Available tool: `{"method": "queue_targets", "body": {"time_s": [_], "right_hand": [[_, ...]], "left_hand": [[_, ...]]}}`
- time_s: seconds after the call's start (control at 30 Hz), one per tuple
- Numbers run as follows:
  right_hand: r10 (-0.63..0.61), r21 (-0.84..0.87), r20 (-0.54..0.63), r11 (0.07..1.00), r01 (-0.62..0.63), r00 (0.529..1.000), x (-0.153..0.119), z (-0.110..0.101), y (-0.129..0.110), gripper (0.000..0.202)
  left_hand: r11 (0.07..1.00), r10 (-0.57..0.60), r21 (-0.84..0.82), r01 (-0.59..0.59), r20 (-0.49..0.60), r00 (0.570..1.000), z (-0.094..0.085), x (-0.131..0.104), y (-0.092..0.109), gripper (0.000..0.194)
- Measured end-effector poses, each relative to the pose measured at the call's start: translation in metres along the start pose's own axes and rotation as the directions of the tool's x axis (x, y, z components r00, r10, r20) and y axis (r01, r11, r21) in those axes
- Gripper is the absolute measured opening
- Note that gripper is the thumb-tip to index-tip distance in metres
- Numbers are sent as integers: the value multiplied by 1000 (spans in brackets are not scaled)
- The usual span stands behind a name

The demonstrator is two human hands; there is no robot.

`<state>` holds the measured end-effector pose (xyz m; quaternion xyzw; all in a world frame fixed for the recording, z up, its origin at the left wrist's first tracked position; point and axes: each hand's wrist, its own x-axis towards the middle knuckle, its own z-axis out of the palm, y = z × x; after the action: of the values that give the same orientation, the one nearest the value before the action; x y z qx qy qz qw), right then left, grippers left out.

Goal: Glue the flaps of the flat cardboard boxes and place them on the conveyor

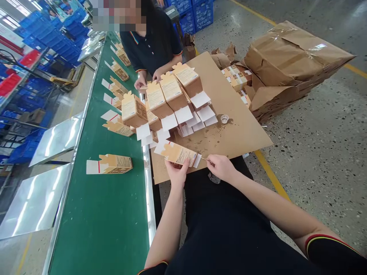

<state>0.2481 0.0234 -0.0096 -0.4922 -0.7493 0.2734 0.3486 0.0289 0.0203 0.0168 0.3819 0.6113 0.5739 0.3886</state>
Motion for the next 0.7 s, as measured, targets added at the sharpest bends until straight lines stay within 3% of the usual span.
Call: {"method": "queue_targets", "body": {"time_s": [0.2, 0.33, 0.47, 0.7], "right_hand": [[-83, -21, 85, 996, 85, 993, -9, 7, 0, 27], [-105, 98, 32, 990, 102, 994, -27, 0, -7, 26], [12, 180, -52, 984, -3, 999, -45, -17, -10, 28], [154, 248, -85, 960, -129, 984, -63, -33, -9, 30]], "left_hand": [[998, 43, 46, -45, 32, 999, 2, -4, -4, 84], [989, 94, 110, -95, 14, 996, 7, -11, -6, 82], [976, 117, 187, -113, -12, 993, 12, -21, -8, 81], [971, 135, 201, -128, -20, 991, 12, -26, -15, 74]]}}
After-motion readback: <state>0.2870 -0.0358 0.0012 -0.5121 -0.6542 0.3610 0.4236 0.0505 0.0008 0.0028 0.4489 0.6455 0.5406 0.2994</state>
